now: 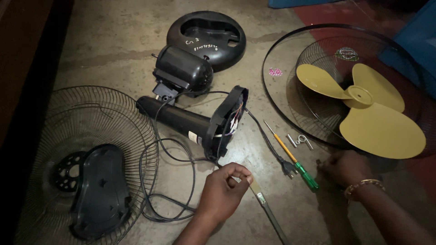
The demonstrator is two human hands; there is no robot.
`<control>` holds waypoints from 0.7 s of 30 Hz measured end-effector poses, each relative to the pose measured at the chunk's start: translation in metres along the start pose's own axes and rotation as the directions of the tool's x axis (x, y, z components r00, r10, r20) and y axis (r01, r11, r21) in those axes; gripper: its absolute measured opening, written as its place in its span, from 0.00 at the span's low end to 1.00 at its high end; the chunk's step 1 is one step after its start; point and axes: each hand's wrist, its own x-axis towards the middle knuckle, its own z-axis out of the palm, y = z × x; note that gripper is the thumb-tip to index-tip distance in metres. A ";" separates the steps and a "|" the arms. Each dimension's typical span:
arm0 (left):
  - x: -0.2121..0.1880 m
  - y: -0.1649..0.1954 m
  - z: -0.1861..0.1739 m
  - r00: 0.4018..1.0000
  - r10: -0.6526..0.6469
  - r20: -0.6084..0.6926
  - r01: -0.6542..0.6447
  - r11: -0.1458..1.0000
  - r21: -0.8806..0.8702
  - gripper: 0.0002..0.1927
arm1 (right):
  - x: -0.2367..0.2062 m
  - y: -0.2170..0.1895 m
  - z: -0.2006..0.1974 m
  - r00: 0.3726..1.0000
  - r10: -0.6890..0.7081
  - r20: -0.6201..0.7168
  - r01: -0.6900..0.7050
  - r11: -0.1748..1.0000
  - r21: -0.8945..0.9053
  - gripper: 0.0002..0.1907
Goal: The person services a disassembled electric fan on the floor. They use a screwdriver to unscrew the fan housing, then use a brush to clean the exposed wiring, switch assembly, and interior of the fan body.
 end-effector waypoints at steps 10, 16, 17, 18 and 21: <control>0.000 -0.001 0.001 1.000 0.007 0.003 -0.007 1.000 -0.022 0.06 | -0.001 -0.001 -0.017 0.998 -0.049 -0.049 0.049 0.999 0.001 0.13; -0.001 0.000 0.001 1.000 0.005 0.004 -0.005 1.000 -0.019 0.06 | -0.007 -0.005 -0.004 0.971 -0.184 -0.152 0.183 0.983 -0.023 0.12; -0.001 0.001 0.001 1.000 0.007 0.003 -0.007 1.000 -0.023 0.06 | -0.008 -0.006 -0.002 0.970 -0.183 -0.160 0.181 0.983 -0.028 0.11; -0.001 0.002 0.000 1.000 0.008 0.002 -0.008 1.000 -0.026 0.06 | -0.010 -0.008 -0.001 0.969 -0.182 -0.167 0.179 0.983 -0.032 0.10; -0.002 0.004 0.000 0.999 -0.033 0.007 0.033 0.999 -0.043 0.06 | -0.013 -0.012 -0.003 0.976 -0.154 -0.156 0.155 0.988 -0.011 0.09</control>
